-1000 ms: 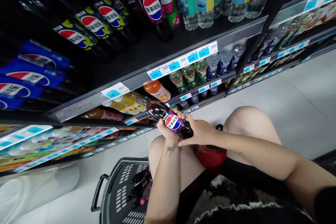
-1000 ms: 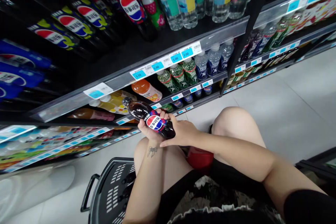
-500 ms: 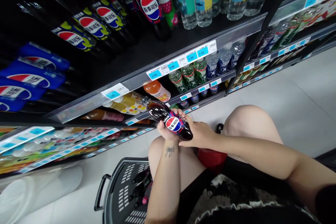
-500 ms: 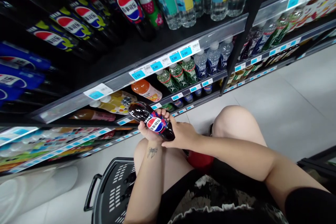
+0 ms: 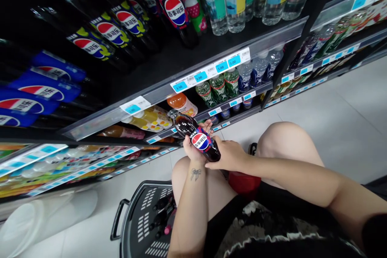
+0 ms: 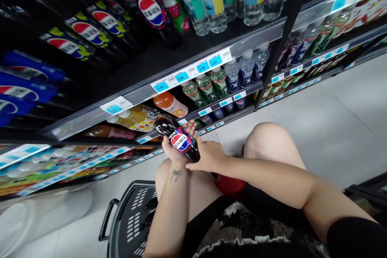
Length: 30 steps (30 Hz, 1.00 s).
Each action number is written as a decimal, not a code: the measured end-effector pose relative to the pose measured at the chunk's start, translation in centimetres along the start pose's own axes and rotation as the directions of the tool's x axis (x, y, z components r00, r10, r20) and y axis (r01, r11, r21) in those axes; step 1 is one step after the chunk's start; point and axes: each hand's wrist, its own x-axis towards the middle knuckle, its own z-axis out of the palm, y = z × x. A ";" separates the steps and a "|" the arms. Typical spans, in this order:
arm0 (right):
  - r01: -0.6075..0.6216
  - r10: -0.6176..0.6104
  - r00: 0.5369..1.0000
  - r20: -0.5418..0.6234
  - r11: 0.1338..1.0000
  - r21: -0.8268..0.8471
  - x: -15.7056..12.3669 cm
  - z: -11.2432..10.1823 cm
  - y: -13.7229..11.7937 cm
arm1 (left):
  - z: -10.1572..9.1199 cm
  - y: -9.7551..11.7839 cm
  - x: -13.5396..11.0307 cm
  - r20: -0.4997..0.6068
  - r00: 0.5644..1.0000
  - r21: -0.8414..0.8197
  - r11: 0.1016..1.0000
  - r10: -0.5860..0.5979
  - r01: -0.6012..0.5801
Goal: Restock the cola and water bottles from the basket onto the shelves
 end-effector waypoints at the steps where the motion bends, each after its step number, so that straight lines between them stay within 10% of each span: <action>1: -0.003 0.003 1.000 0.000 1.000 -0.005 0.1 0.0 -0.1 | 0.0 0.0 0.1 -0.009 1.000 -0.001 1.000 -0.001 0.001; 16: -0.095 0.095 0.995 -0.005 0.995 0.020 0.7 0.0 0.9 | -0.6 -1.5 1.4 -0.080 0.997 0.138 0.990 -0.007 0.019; 30: -0.037 0.036 0.983 -0.179 0.999 -0.006 0.7 -0.8 0.8 | 0.1 2.0 0.1 -0.173 0.936 0.742 0.666 0.307 -0.081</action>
